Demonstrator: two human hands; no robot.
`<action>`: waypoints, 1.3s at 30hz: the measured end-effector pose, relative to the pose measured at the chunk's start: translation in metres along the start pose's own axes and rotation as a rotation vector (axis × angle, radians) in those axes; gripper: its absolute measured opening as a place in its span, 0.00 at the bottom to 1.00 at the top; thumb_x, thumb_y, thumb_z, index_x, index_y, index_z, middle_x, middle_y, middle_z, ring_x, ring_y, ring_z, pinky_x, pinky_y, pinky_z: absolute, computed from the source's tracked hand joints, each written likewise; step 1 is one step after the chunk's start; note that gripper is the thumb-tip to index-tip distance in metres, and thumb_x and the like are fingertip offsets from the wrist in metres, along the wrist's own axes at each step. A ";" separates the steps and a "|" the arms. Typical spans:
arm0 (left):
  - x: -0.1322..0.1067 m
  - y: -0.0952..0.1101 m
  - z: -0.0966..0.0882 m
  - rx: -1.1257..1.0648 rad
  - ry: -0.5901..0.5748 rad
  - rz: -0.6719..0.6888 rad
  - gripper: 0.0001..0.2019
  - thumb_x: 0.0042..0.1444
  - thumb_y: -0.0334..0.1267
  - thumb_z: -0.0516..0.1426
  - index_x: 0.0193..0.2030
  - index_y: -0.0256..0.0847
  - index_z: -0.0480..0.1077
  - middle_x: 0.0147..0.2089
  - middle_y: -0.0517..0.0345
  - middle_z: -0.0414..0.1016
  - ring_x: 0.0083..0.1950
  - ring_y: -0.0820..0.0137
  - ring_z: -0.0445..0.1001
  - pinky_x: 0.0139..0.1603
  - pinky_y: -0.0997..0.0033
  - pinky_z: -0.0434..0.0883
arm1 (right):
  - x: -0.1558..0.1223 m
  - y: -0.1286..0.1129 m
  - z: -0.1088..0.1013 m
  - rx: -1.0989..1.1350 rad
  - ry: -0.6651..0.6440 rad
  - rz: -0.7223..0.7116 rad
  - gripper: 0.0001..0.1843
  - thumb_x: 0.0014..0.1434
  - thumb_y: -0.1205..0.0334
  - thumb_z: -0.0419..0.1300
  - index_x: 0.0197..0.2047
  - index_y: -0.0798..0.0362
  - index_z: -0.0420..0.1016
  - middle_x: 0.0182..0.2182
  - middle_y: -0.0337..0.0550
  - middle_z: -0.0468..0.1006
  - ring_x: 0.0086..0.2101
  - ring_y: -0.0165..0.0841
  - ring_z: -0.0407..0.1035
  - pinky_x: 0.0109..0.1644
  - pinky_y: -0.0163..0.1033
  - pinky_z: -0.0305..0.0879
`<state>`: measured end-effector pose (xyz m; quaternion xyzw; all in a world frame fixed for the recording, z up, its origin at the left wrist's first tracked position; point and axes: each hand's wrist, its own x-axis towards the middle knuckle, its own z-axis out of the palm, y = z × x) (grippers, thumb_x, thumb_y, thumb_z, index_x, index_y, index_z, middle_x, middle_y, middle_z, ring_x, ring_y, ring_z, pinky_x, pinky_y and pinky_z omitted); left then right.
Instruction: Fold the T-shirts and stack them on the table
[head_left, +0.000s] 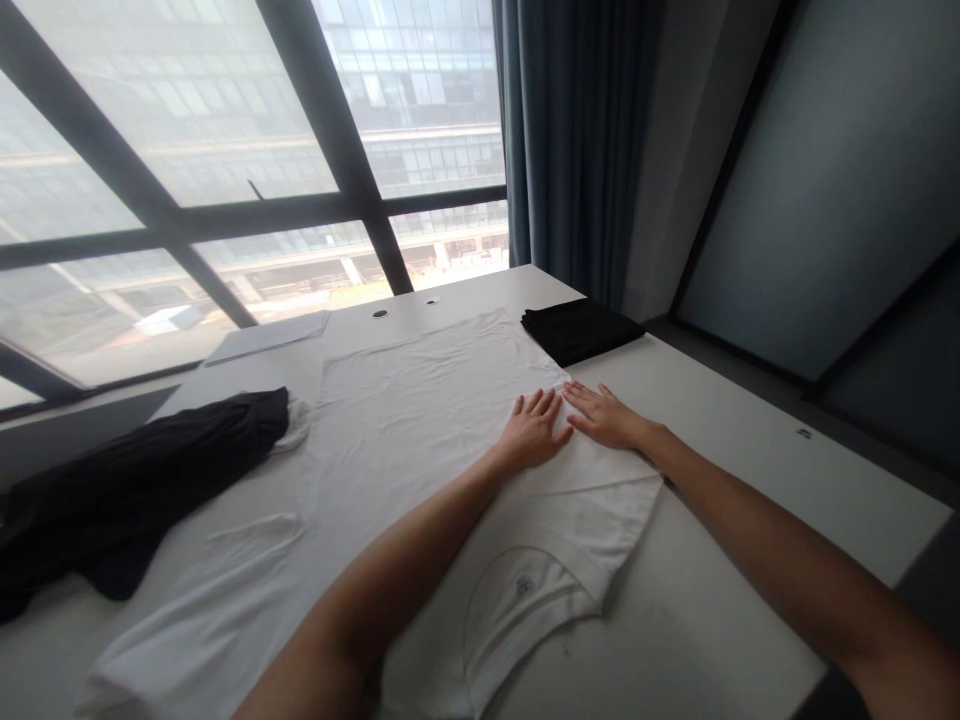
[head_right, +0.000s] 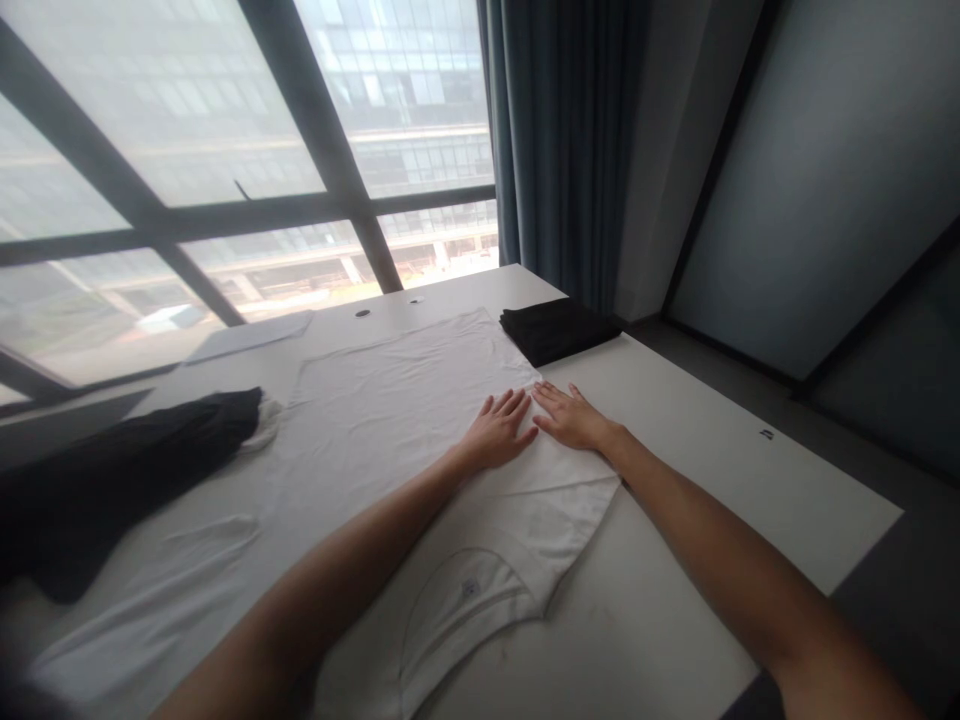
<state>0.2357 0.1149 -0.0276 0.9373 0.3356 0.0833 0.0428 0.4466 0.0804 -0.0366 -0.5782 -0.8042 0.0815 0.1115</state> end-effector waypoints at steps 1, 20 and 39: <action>0.000 0.000 -0.001 -0.002 0.000 0.000 0.36 0.69 0.58 0.43 0.76 0.38 0.48 0.77 0.48 0.46 0.77 0.54 0.44 0.74 0.45 0.44 | 0.000 0.000 0.001 0.000 -0.001 -0.001 0.34 0.70 0.47 0.43 0.75 0.48 0.47 0.73 0.48 0.46 0.71 0.45 0.41 0.70 0.67 0.37; 0.001 -0.001 0.001 -0.006 0.004 0.005 0.36 0.69 0.59 0.42 0.75 0.38 0.49 0.77 0.47 0.46 0.77 0.54 0.43 0.74 0.45 0.43 | 0.000 -0.001 0.000 0.000 0.020 0.023 0.35 0.70 0.46 0.43 0.76 0.48 0.45 0.74 0.48 0.42 0.72 0.44 0.37 0.71 0.66 0.37; 0.000 0.001 -0.002 -0.011 -0.007 -0.004 0.35 0.68 0.58 0.43 0.75 0.39 0.49 0.77 0.47 0.46 0.77 0.55 0.43 0.74 0.46 0.43 | 0.001 -0.001 0.001 -0.018 -0.008 0.033 0.35 0.70 0.45 0.43 0.76 0.48 0.46 0.74 0.50 0.44 0.72 0.45 0.39 0.71 0.66 0.33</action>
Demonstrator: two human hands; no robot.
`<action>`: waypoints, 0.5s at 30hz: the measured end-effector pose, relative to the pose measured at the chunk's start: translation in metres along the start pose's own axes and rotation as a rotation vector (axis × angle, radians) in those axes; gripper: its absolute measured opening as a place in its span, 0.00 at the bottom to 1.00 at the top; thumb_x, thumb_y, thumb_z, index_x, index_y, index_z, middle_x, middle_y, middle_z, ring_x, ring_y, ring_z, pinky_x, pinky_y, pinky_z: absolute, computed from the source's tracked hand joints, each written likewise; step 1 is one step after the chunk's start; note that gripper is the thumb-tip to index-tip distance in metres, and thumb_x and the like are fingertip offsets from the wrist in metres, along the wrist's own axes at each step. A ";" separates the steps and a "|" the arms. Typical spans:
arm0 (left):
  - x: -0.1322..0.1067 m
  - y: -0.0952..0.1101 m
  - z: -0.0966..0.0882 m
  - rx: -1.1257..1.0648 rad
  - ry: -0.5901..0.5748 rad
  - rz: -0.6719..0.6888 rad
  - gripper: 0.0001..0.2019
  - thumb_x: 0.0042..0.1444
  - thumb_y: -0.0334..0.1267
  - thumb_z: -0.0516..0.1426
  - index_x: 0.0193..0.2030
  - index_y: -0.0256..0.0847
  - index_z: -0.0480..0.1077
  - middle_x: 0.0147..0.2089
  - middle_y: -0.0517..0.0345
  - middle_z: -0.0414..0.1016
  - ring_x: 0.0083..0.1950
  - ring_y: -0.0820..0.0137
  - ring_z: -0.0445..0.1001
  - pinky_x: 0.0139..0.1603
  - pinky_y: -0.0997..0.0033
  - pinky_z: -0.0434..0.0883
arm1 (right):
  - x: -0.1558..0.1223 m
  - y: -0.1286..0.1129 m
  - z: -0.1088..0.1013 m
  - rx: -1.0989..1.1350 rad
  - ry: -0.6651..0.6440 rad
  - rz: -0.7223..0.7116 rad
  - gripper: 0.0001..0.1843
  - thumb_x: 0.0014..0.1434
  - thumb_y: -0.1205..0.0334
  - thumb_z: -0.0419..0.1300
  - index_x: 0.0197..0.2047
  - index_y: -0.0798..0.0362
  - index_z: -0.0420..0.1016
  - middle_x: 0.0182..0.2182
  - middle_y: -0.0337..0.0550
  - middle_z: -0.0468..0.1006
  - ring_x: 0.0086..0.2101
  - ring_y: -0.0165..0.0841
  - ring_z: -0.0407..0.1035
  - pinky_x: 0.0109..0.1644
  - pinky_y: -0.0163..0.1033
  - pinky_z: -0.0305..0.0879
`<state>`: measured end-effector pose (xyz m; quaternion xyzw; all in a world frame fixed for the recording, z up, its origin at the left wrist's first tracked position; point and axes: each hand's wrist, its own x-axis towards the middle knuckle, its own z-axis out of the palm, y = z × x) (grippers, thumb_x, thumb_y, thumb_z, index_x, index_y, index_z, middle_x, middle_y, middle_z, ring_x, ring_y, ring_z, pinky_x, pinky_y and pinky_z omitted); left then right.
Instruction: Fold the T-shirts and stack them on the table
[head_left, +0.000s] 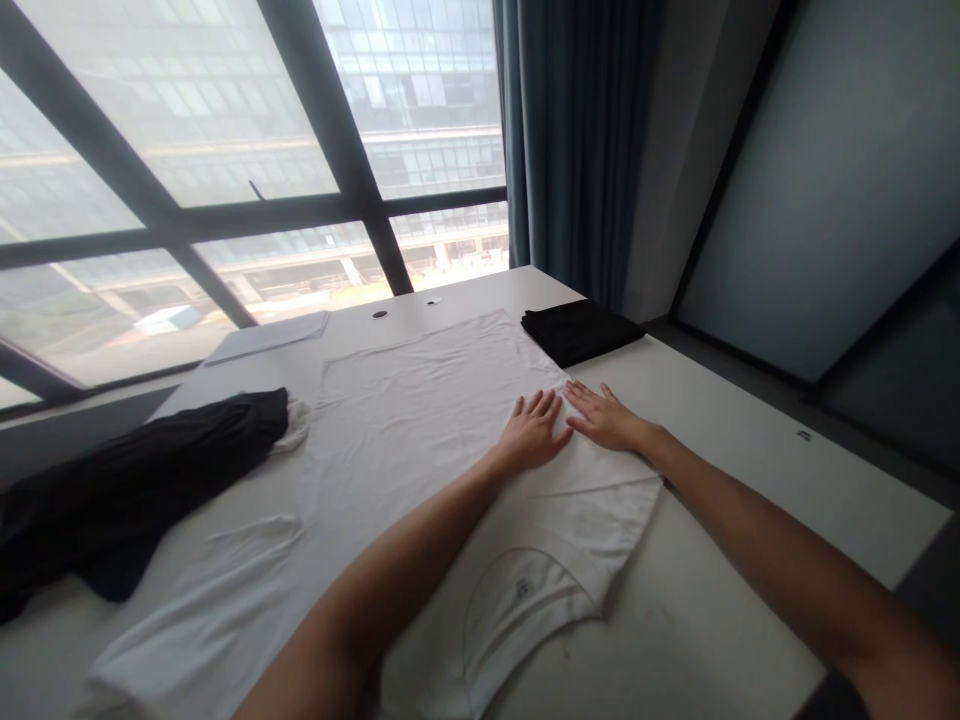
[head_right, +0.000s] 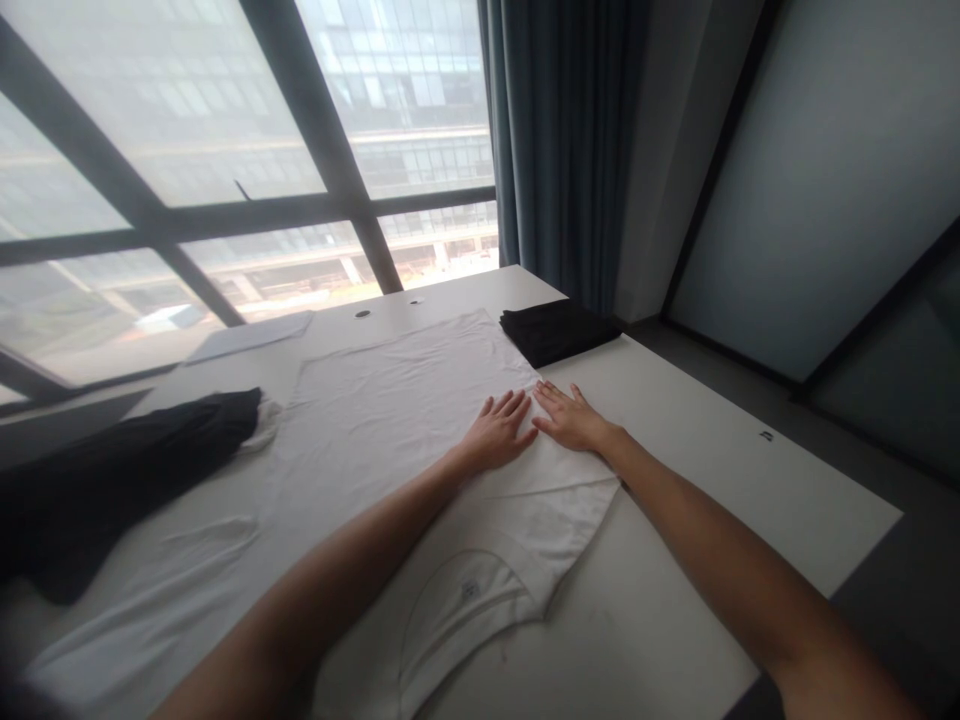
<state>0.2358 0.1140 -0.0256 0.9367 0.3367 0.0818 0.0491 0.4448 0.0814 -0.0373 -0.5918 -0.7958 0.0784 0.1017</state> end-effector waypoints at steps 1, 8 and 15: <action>0.000 0.000 0.000 -0.001 0.000 0.000 0.35 0.68 0.58 0.43 0.75 0.39 0.50 0.77 0.47 0.46 0.77 0.55 0.43 0.74 0.45 0.43 | 0.000 0.000 0.000 0.000 0.005 0.003 0.36 0.70 0.45 0.43 0.76 0.48 0.46 0.74 0.50 0.44 0.72 0.45 0.39 0.71 0.67 0.33; 0.000 -0.002 0.002 -0.001 0.002 0.007 0.36 0.68 0.59 0.44 0.75 0.38 0.51 0.77 0.47 0.46 0.77 0.54 0.43 0.74 0.45 0.44 | 0.001 0.003 -0.003 0.107 0.113 0.060 0.34 0.71 0.47 0.42 0.75 0.51 0.48 0.73 0.51 0.49 0.71 0.44 0.40 0.71 0.65 0.38; 0.001 -0.003 0.003 0.008 0.000 0.011 0.36 0.68 0.59 0.44 0.75 0.38 0.50 0.77 0.47 0.46 0.77 0.53 0.43 0.74 0.45 0.44 | 0.003 0.005 -0.006 0.064 0.250 0.050 0.33 0.71 0.50 0.41 0.75 0.51 0.48 0.73 0.51 0.49 0.71 0.44 0.41 0.71 0.64 0.37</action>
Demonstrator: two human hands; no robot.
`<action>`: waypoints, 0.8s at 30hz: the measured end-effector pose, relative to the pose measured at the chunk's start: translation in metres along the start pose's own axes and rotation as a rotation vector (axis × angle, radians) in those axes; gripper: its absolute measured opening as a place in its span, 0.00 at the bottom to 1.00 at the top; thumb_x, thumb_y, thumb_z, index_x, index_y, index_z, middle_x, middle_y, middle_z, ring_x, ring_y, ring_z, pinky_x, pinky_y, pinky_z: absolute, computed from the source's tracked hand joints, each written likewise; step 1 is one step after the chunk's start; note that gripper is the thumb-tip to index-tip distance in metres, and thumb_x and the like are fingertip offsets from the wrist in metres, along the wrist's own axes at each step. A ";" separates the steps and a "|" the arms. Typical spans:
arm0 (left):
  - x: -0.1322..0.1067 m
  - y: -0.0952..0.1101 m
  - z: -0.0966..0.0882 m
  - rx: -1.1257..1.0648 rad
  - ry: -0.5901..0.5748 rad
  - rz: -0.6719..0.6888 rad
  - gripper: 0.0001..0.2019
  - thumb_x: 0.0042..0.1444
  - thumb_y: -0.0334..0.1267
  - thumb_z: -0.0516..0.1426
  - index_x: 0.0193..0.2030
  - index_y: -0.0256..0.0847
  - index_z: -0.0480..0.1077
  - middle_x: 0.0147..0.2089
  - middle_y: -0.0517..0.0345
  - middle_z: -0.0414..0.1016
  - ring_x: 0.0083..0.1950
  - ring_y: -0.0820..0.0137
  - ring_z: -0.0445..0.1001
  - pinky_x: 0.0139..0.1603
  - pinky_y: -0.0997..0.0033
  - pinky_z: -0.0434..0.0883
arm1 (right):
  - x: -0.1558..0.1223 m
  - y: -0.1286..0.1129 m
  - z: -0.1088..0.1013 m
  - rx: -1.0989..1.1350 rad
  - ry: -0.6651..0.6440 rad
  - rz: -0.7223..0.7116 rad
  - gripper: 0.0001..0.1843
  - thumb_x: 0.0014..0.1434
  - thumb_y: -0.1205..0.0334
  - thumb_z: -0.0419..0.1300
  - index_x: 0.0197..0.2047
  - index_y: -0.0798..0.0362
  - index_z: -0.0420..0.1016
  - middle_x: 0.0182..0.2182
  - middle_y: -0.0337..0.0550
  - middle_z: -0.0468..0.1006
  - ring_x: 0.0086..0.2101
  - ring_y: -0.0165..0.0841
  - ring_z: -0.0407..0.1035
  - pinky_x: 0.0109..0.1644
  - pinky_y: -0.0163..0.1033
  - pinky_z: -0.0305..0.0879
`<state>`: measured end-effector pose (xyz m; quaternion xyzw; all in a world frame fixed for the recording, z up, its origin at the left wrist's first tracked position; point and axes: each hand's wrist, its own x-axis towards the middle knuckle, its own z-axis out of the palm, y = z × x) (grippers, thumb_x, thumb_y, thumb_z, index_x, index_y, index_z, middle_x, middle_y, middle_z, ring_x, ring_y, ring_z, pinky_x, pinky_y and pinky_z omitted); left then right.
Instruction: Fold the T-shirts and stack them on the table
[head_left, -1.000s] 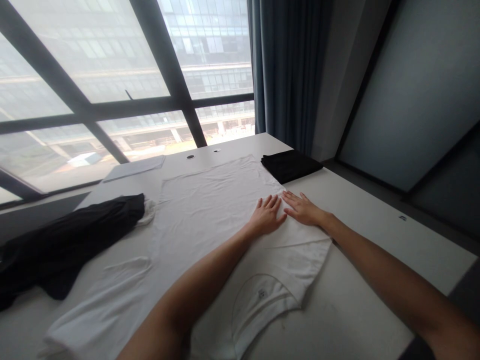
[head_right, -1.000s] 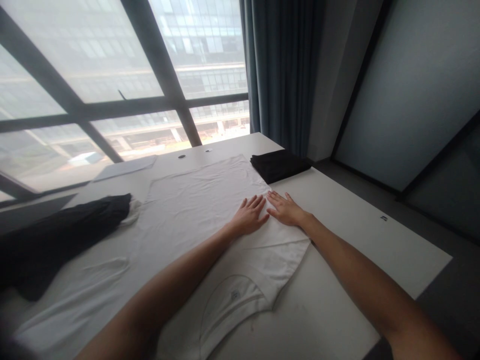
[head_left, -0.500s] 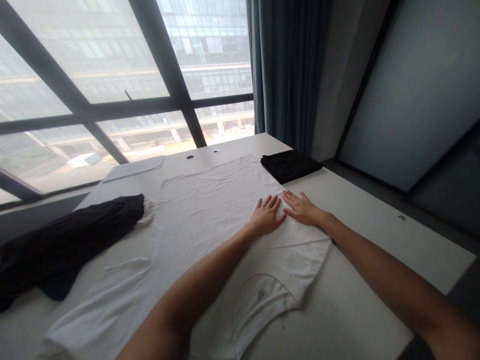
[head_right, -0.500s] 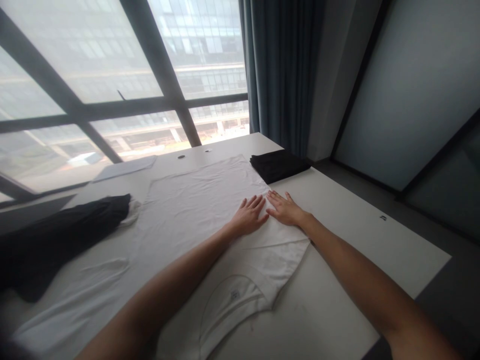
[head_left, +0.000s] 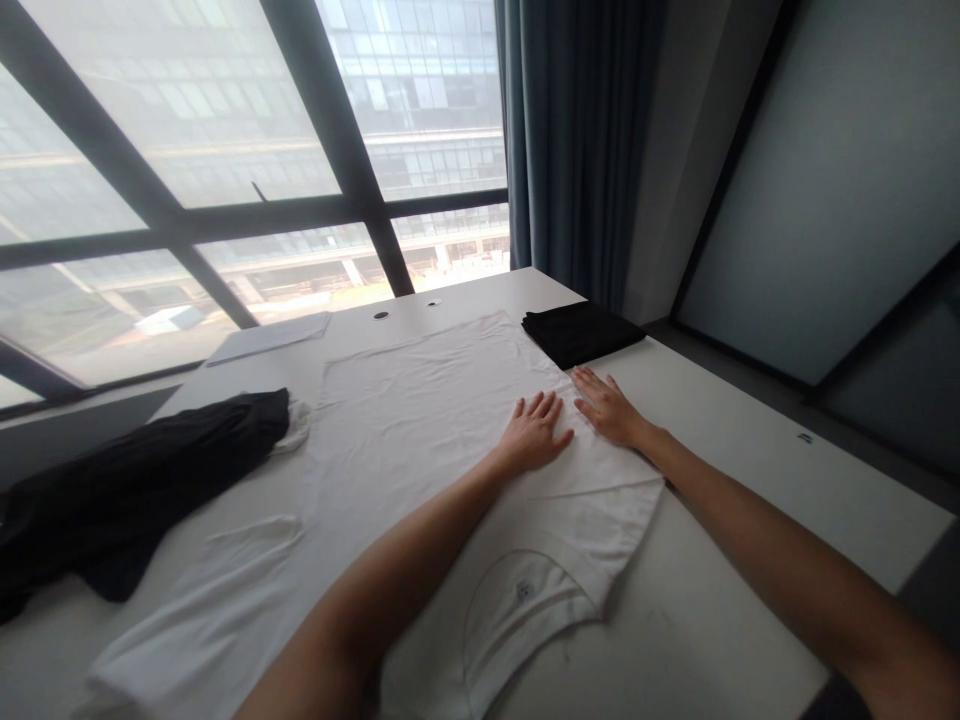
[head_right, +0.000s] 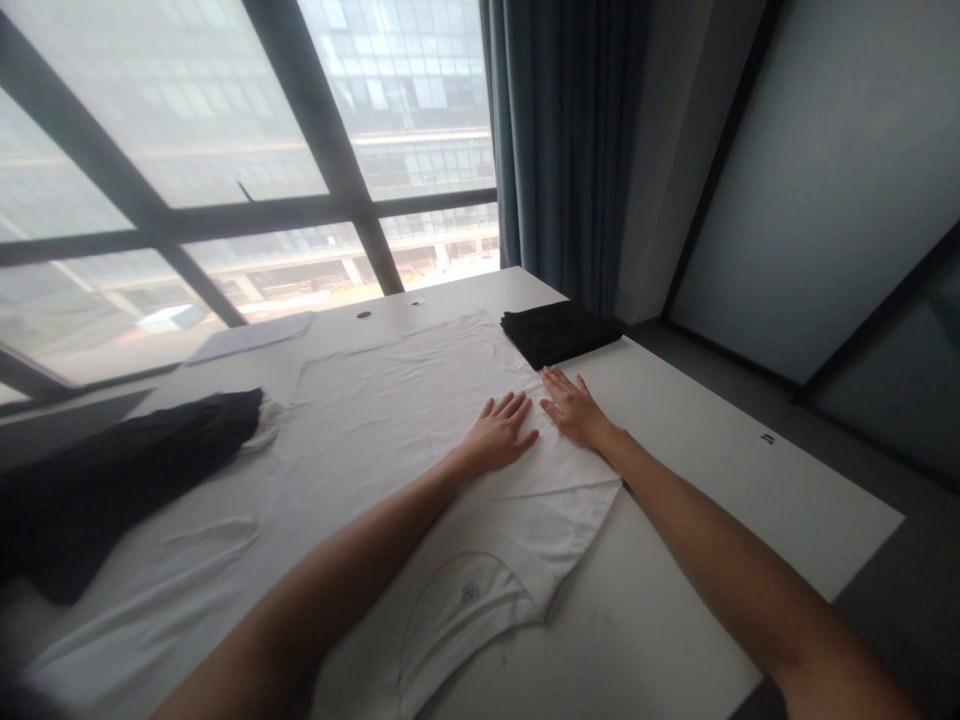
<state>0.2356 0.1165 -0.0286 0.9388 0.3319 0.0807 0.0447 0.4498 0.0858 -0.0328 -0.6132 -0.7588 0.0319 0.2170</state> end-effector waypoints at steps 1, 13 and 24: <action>0.000 0.000 0.000 -0.001 0.002 0.000 0.36 0.68 0.59 0.44 0.75 0.37 0.50 0.77 0.46 0.46 0.77 0.53 0.43 0.74 0.45 0.44 | 0.000 -0.001 0.001 -0.008 -0.041 -0.018 0.33 0.71 0.50 0.41 0.75 0.51 0.48 0.73 0.50 0.49 0.71 0.44 0.40 0.71 0.65 0.36; 0.000 -0.001 0.001 -0.005 0.003 -0.003 0.36 0.68 0.59 0.44 0.75 0.38 0.50 0.77 0.47 0.46 0.77 0.53 0.44 0.74 0.44 0.44 | 0.000 0.001 0.006 -0.036 -0.102 0.097 0.33 0.71 0.46 0.40 0.74 0.51 0.52 0.72 0.51 0.51 0.71 0.45 0.41 0.70 0.68 0.35; 0.000 0.000 0.000 -0.010 0.001 -0.008 0.36 0.68 0.59 0.44 0.75 0.38 0.50 0.77 0.47 0.46 0.77 0.54 0.44 0.74 0.45 0.44 | -0.002 -0.002 0.001 -0.015 -0.176 -0.023 0.32 0.70 0.51 0.43 0.74 0.50 0.52 0.72 0.49 0.51 0.71 0.43 0.43 0.71 0.65 0.39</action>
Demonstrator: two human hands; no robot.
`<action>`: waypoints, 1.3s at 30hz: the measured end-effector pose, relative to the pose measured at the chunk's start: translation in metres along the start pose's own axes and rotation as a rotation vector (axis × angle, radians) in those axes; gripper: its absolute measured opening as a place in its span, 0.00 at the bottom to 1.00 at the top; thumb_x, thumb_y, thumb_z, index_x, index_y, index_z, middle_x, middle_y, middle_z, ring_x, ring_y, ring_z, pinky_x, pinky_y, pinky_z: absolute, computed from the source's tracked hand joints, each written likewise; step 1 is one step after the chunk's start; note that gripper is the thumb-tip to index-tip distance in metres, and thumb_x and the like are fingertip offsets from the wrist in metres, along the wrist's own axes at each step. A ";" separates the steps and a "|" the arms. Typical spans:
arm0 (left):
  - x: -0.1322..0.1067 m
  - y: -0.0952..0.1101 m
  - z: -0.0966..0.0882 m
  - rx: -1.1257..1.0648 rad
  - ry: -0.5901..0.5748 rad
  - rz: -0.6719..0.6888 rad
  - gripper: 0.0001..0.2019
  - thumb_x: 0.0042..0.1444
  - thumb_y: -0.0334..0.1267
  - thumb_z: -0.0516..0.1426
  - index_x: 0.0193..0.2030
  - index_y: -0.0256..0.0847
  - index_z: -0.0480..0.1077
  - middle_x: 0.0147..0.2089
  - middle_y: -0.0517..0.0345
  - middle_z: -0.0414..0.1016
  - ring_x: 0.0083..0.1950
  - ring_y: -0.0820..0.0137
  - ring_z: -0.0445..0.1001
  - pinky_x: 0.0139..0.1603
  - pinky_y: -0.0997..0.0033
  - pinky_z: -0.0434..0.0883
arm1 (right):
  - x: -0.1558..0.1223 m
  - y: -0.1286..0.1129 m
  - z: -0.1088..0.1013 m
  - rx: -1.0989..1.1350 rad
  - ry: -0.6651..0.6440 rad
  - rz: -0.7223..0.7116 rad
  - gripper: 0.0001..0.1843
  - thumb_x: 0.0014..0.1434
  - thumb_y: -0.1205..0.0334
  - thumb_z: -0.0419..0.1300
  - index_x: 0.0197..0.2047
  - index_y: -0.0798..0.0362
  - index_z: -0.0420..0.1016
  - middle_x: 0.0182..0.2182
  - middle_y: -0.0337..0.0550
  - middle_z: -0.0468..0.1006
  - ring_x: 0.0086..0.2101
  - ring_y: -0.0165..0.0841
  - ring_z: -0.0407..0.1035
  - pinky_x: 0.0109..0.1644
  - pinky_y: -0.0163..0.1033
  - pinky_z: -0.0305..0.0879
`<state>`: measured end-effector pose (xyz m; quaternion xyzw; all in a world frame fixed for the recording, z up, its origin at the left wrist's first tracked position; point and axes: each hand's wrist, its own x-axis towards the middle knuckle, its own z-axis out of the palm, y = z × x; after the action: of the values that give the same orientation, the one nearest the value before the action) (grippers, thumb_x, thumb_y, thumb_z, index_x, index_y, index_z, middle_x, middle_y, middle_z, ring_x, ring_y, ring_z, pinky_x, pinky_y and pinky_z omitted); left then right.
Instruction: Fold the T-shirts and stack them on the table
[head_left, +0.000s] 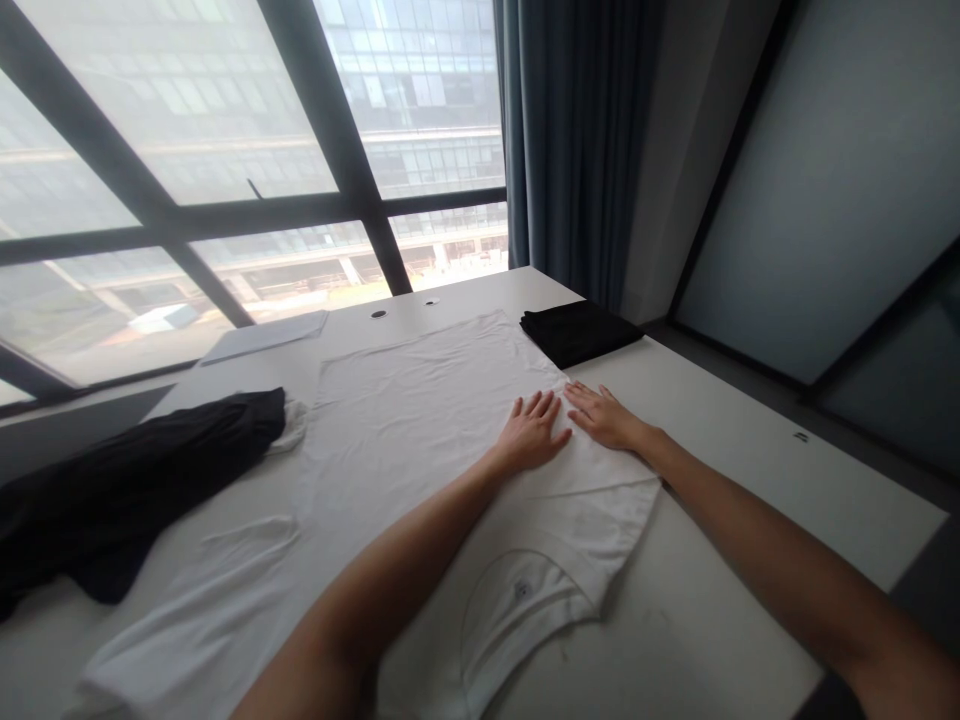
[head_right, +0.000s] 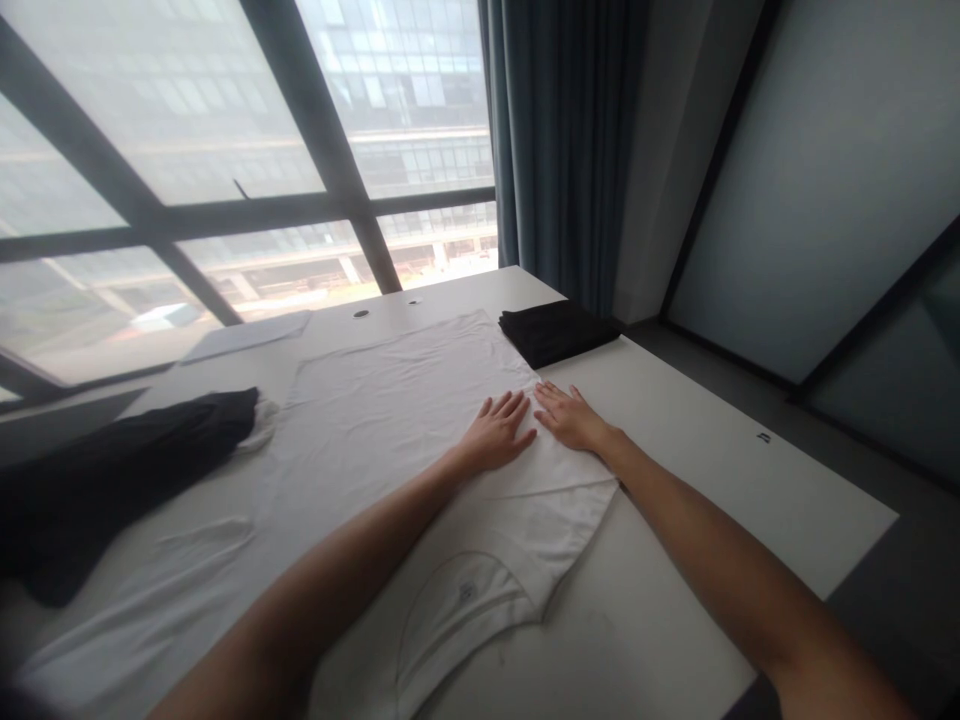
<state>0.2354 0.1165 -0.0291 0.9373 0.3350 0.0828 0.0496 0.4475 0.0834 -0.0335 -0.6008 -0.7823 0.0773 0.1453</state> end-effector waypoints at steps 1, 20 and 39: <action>0.000 0.000 -0.001 0.000 0.000 0.000 0.36 0.68 0.58 0.44 0.75 0.37 0.50 0.77 0.47 0.46 0.77 0.53 0.44 0.74 0.44 0.44 | 0.000 -0.001 0.001 0.007 -0.029 0.002 0.32 0.70 0.51 0.43 0.74 0.50 0.52 0.72 0.49 0.51 0.71 0.43 0.44 0.70 0.65 0.39; -0.025 0.068 -0.026 -0.092 0.028 0.628 0.10 0.67 0.40 0.56 0.51 0.43 0.74 0.47 0.53 0.75 0.47 0.65 0.75 0.50 0.67 0.69 | -0.001 0.013 -0.004 0.152 0.108 -0.077 0.28 0.68 0.58 0.48 0.70 0.50 0.62 0.69 0.46 0.61 0.70 0.41 0.47 0.71 0.58 0.45; -0.024 0.061 -0.025 -0.301 0.022 0.607 0.09 0.67 0.40 0.54 0.47 0.42 0.75 0.44 0.53 0.78 0.47 0.66 0.77 0.54 0.68 0.69 | -0.001 0.012 -0.002 0.116 0.065 -0.118 0.29 0.68 0.54 0.51 0.71 0.49 0.60 0.70 0.49 0.57 0.70 0.44 0.48 0.70 0.62 0.44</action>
<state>0.2504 0.0552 0.0014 0.9754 0.0250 0.1526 0.1571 0.4598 0.0853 -0.0351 -0.5465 -0.8053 0.0945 0.2095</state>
